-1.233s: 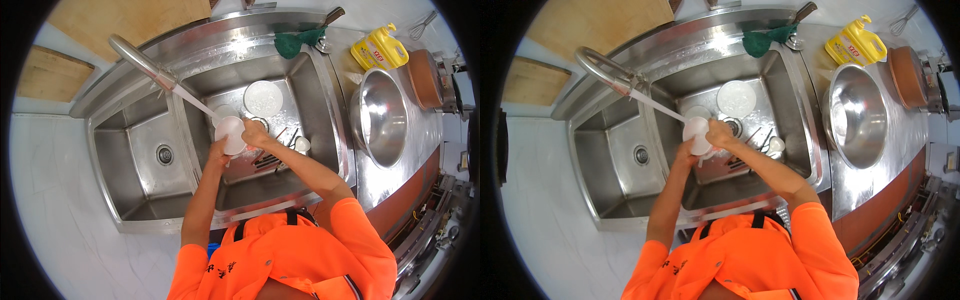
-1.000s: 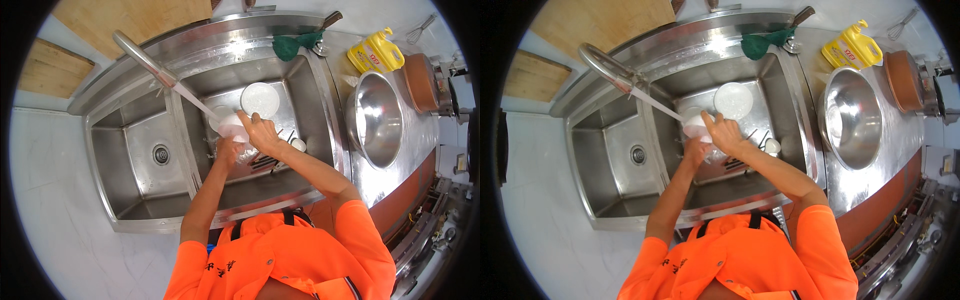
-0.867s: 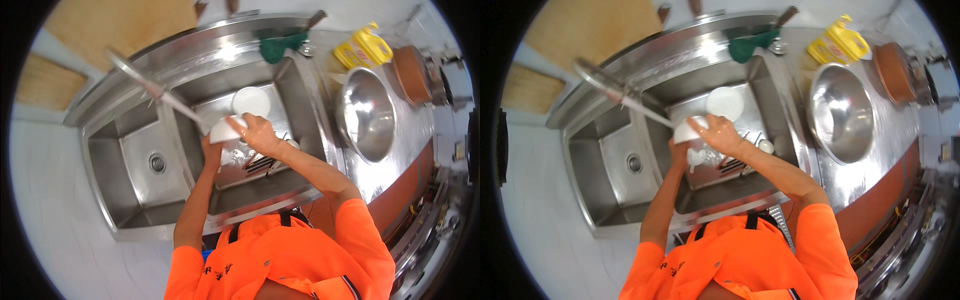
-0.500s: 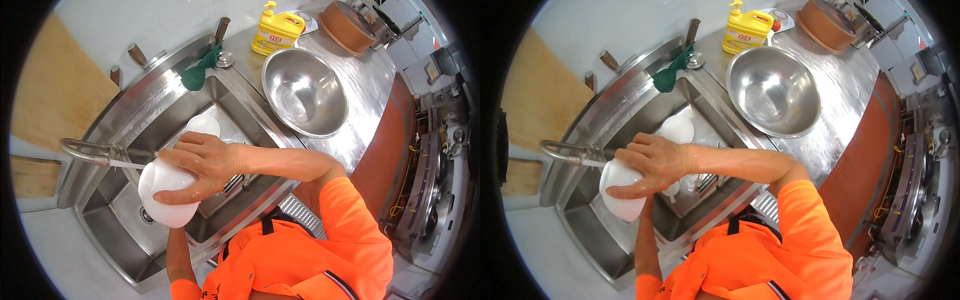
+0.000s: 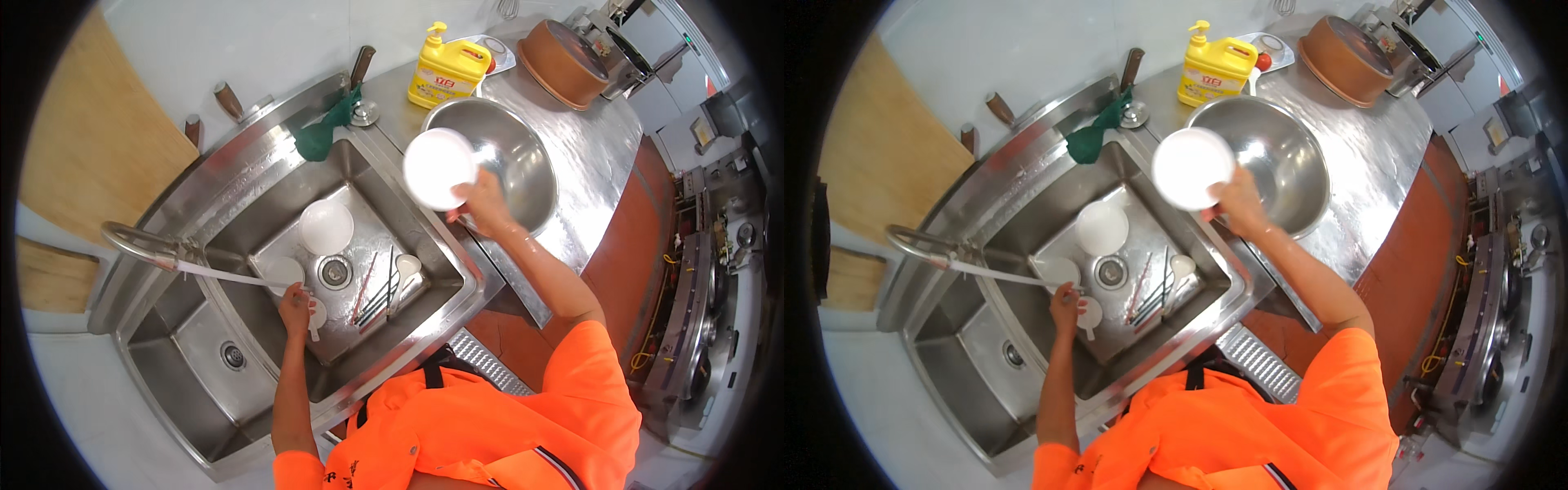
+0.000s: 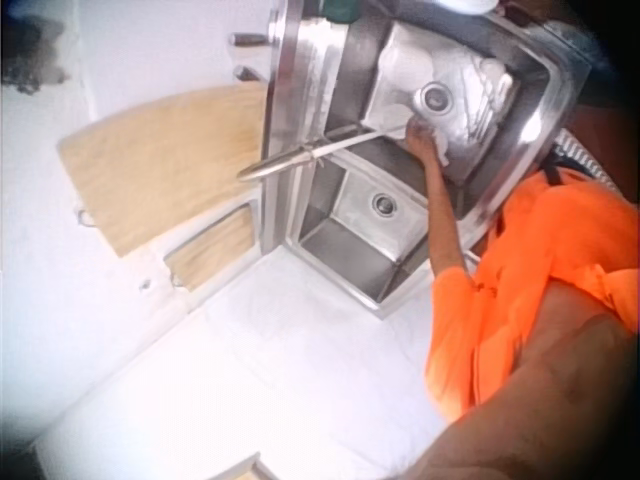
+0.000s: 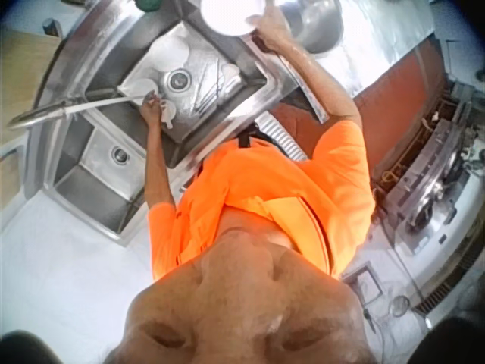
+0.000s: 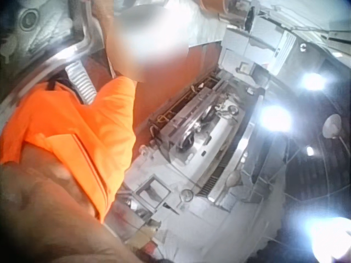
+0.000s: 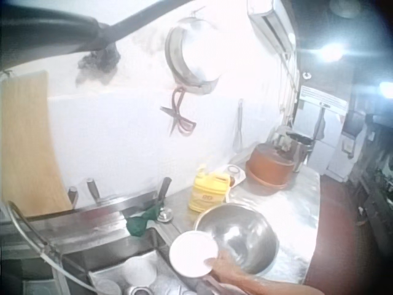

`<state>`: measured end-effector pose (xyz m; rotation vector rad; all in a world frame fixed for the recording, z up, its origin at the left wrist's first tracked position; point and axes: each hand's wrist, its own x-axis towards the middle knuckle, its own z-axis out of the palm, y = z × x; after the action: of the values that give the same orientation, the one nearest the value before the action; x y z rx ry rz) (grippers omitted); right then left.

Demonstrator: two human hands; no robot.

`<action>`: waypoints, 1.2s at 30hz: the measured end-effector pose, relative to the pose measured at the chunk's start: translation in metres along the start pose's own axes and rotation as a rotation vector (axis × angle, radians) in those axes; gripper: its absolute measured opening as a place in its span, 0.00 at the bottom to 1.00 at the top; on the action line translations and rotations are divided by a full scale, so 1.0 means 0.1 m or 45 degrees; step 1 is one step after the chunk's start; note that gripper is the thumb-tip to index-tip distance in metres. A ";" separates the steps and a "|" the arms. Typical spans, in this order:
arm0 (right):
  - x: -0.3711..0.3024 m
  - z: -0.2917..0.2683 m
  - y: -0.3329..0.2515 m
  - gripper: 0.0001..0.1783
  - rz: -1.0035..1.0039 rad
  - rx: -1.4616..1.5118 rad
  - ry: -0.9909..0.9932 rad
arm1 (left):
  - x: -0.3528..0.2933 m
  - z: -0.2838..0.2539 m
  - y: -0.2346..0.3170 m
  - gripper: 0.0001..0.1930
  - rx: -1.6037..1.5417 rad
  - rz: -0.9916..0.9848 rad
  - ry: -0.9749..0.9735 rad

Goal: The person washes various dishes in a double-basin stainless steel sink using running water and a green scrubbing cloth. They clean a large metal bowl, several white bowls, plates, and spoons, rinsing each item and placing them into a larger metal basin on the counter to the right.

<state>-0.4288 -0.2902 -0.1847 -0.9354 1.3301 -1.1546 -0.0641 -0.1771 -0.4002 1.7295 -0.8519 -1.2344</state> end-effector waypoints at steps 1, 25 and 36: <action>0.09 -0.15 0.03 0.16 0.002 -0.066 0.155 | 0.04 -0.05 -0.14 0.15 0.050 -0.022 0.066; 0.85 -1.08 0.58 0.20 0.557 -0.857 0.346 | 1.42 -0.57 -1.91 0.11 0.621 -0.253 0.679; -0.02 -0.40 -0.25 0.16 -0.940 -1.405 0.371 | 1.13 -0.58 -0.88 0.18 1.090 0.313 0.758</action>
<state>-0.4700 -0.2895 -0.1622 -2.2573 1.9809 -1.0526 0.0292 -0.2241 -0.5140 2.3669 -1.2529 -0.1118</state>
